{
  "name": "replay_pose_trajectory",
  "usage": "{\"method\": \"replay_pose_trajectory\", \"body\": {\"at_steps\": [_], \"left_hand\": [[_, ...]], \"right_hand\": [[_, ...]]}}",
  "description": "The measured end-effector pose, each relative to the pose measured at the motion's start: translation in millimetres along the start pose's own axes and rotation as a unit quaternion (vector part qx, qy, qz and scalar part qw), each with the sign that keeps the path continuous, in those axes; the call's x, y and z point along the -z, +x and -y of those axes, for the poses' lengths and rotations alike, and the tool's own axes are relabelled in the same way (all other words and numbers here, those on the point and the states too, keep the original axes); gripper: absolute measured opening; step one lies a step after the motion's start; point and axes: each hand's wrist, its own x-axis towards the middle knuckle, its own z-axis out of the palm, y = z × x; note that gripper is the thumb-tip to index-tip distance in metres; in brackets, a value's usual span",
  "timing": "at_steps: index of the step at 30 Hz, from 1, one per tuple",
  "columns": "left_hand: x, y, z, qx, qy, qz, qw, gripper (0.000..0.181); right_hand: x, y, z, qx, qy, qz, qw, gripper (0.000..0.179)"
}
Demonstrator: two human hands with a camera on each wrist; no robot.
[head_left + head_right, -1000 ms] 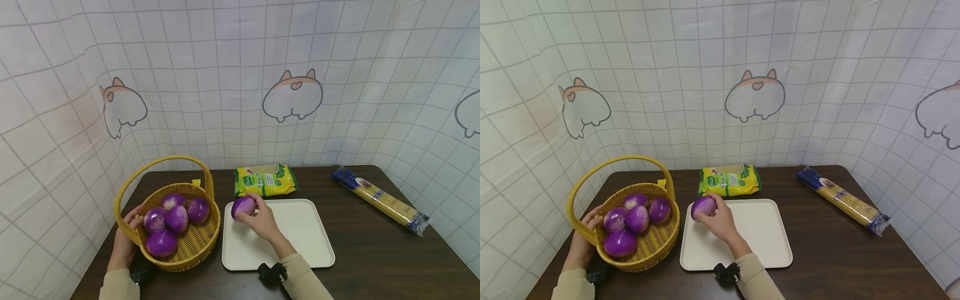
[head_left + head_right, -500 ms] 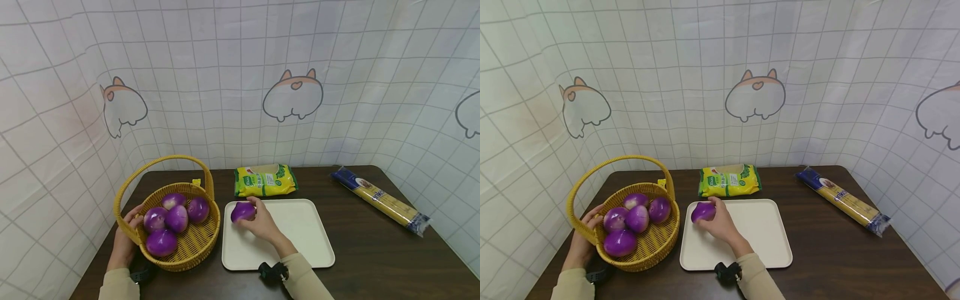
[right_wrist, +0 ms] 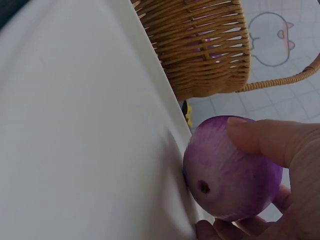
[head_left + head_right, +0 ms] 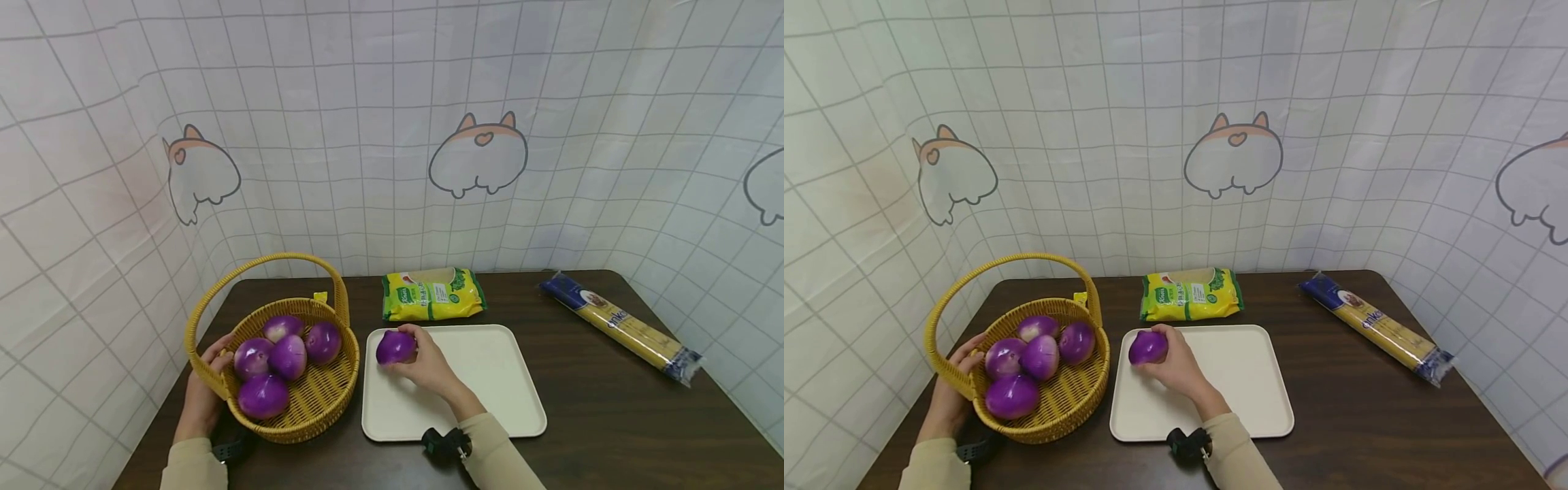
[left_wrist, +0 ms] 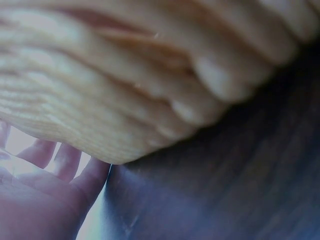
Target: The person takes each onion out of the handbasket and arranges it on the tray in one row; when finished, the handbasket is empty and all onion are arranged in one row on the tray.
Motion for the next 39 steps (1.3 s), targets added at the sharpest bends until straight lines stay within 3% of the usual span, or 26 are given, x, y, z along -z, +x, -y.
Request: {"method": "replay_pose_trajectory", "body": {"at_steps": [10,29,39], "left_hand": [[-0.4,-1.2,-0.4,-0.003,-0.002,-0.002,1.0,0.053],[2.0,3.3,3.5,0.002,-0.004,-0.003,1.0,0.052],[-0.6,-0.6,-0.2,-0.004,-0.001,0.0,1.0,0.052]], "right_hand": [[-10,0.5,-5,-0.015,-0.005,-0.024,0.9996,0.078],[-13,-0.5,-5,-0.014,-0.054,-0.013,0.9984,0.082],[-13,-0.8,-6,-0.021,-0.046,-0.019,0.9985,0.088]]}}
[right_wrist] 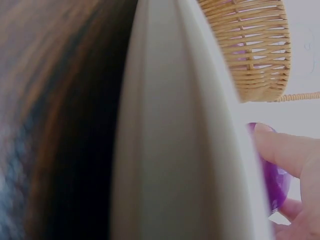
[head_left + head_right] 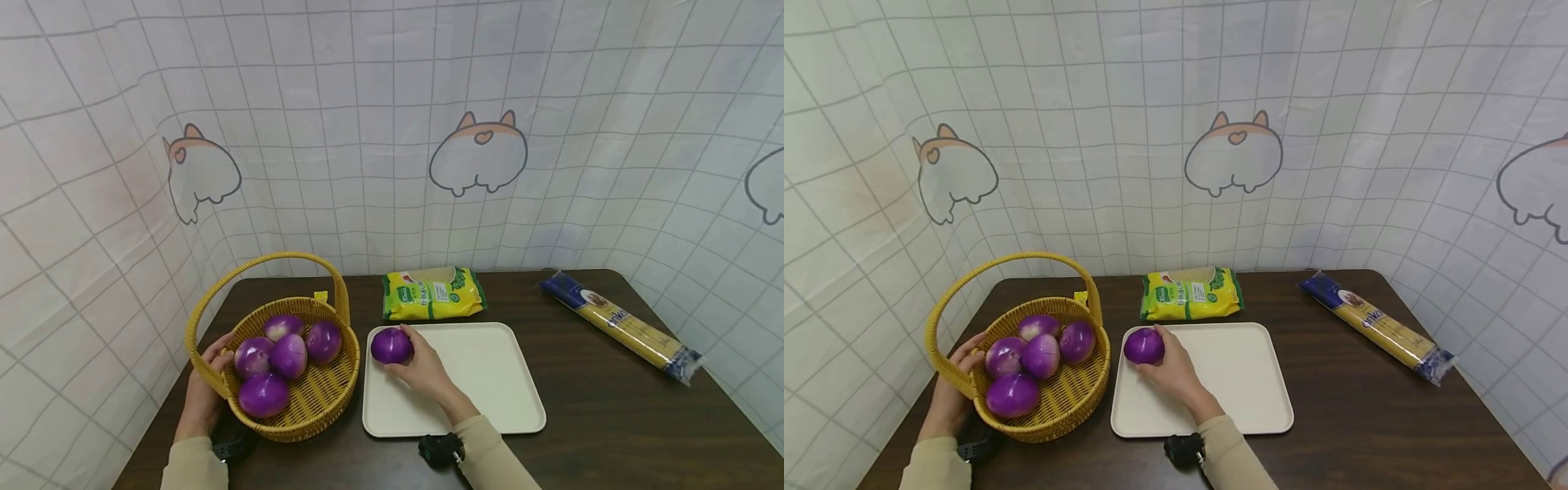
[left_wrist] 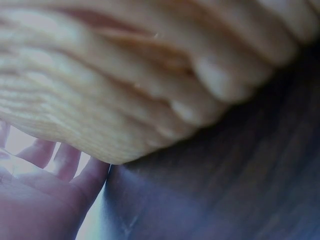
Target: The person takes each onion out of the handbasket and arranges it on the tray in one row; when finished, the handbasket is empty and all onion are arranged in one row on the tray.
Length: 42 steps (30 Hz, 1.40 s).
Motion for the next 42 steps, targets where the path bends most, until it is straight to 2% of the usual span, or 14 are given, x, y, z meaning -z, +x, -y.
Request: {"method": "replay_pose_trajectory", "body": {"at_steps": [12,20,26,33,37,42], "left_hand": [[-0.4,1.2,-0.6,0.006,0.005,-0.001,1.0,0.053],[-1.1,0.5,-3.1,0.01,0.009,-0.003,0.9999,0.054],[-0.2,1.8,-2.5,0.008,0.003,-0.001,1.0,0.054],[0.9,1.3,-2.5,0.011,0.003,0.0,0.9999,0.054],[1.6,2.7,-0.9,0.012,0.012,-0.001,0.9999,0.053],[6.3,6.9,5.9,0.022,0.029,0.0,0.9993,0.052]], "right_hand": [[2,-1.2,5,-0.007,0.049,-0.035,0.9982,0.08],[12,-3.4,19,-0.001,0.004,-0.032,0.9995,0.078],[25,-4.4,33,0.007,-0.003,-0.027,0.9996,0.073],[24,-8.6,53,0.053,-0.008,-0.025,0.9983,0.06],[17,-15.1,66,0.075,-0.004,-0.02,0.997,0.054],[2,-24.5,80,0.126,0.01,0.003,0.992,0.05]]}}
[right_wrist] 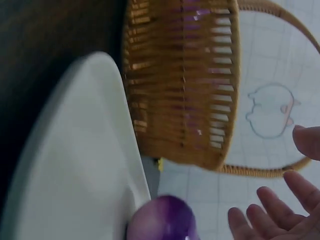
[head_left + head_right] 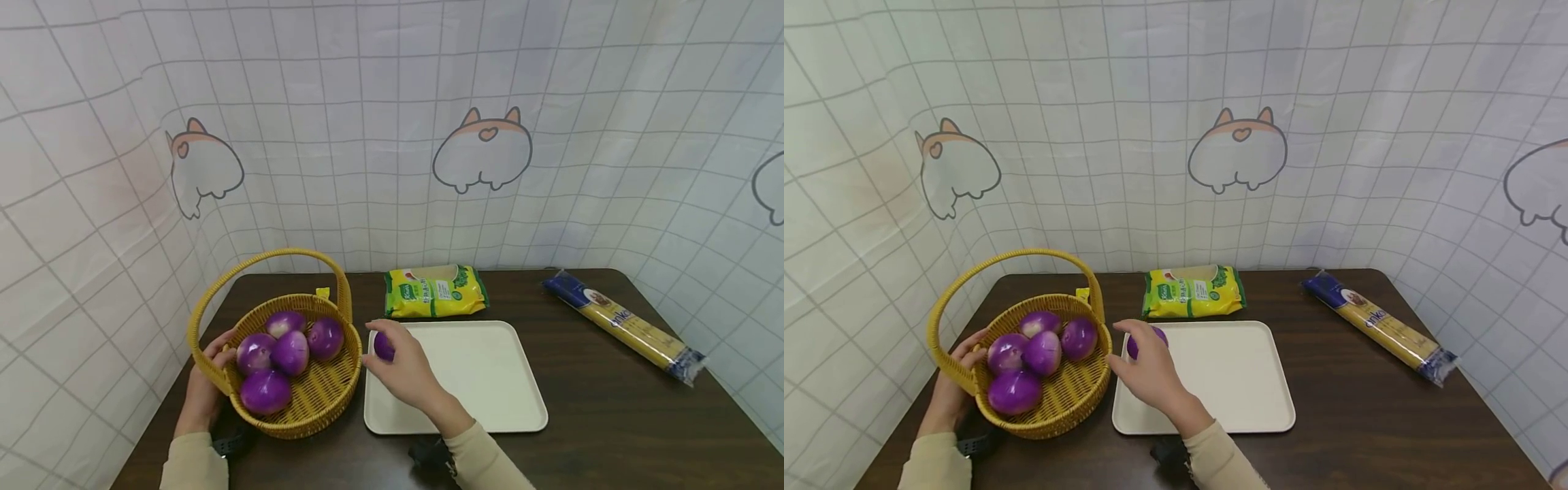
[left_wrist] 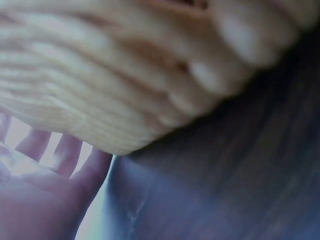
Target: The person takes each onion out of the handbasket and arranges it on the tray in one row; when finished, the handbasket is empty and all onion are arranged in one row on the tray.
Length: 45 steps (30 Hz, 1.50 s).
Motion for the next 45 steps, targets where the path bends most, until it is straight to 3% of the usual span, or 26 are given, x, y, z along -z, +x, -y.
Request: {"method": "replay_pose_trajectory", "body": {"at_steps": [9,17,27,34,41,45], "left_hand": [[2.7,6.1,5.8,0.014,0.006,-0.002,0.9999,0.052],[-1.1,-0.3,0.2,0.011,-0.008,0.005,0.9999,0.051],[-0.4,2.0,3.2,0.003,-0.015,0.006,0.9999,0.049],[0.0,-1.6,-3.2,0.002,-0.008,-0.004,1.0,0.049],[-4.7,-5.7,-6.6,-0.006,-0.005,-0.004,1.0,0.049],[-5.5,-6.5,-7.1,-0.006,0.005,-0.011,0.9999,0.048]], "right_hand": [[-26,-6.5,7,0.04,0.08,0.001,0.996,0.042],[-46,-8.3,9,0.089,0.036,0.033,0.9948,0.042],[-56,14.2,12,0.056,-0.009,0.074,0.9957,0.044],[-76,35.3,19,0.031,-0.045,0.113,0.9921,0.052],[-94,41.1,24,0.014,-0.1,0.097,0.9902,0.054],[-100,42.6,26,-0.008,-0.14,0.112,0.9838,0.062]]}}
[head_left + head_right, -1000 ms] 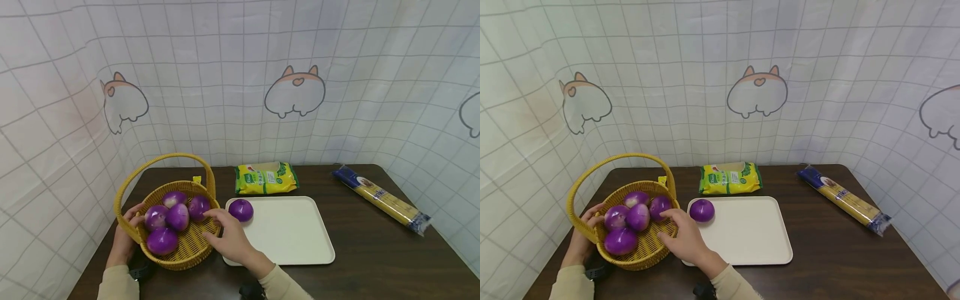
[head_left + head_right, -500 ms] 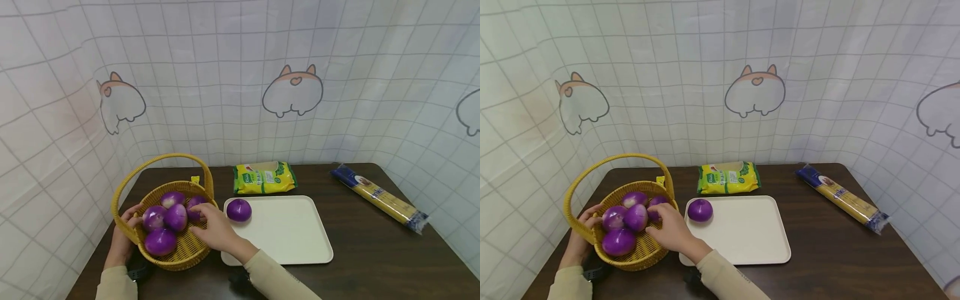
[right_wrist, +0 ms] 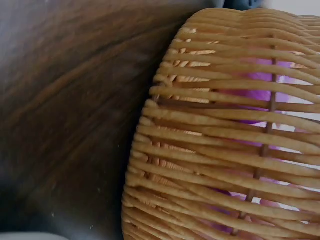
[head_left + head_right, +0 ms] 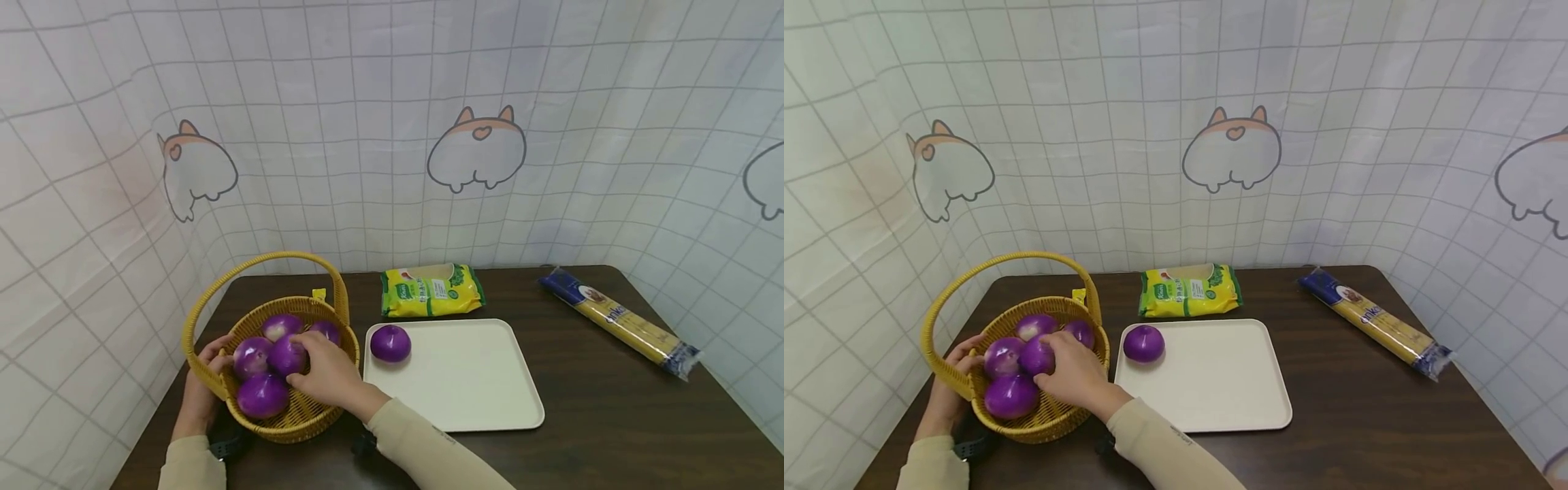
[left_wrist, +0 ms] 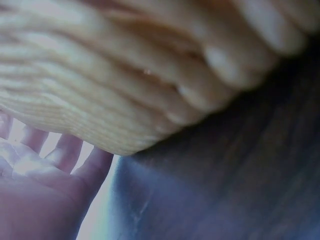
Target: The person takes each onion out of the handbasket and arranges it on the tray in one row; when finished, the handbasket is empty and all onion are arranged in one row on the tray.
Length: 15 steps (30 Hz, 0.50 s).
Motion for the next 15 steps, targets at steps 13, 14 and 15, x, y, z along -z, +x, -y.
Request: {"method": "replay_pose_trajectory", "body": {"at_steps": [13,14,15], "left_hand": [[0.3,-0.8,0.6,0.002,-0.007,0.004,1.0,0.048],[0.2,-0.4,0.5,0.002,-0.006,0.003,1.0,0.048],[0.1,0.2,0.3,0.001,-0.007,0.003,1.0,0.048]], "right_hand": [[-9.1,5.2,4.0,0.029,-0.127,0.076,0.9885,0.096],[-8.8,5.6,4.5,0.03,-0.129,0.077,0.9882,0.097],[-8.6,6.2,4.6,0.031,-0.13,0.079,0.9879,0.098]]}}
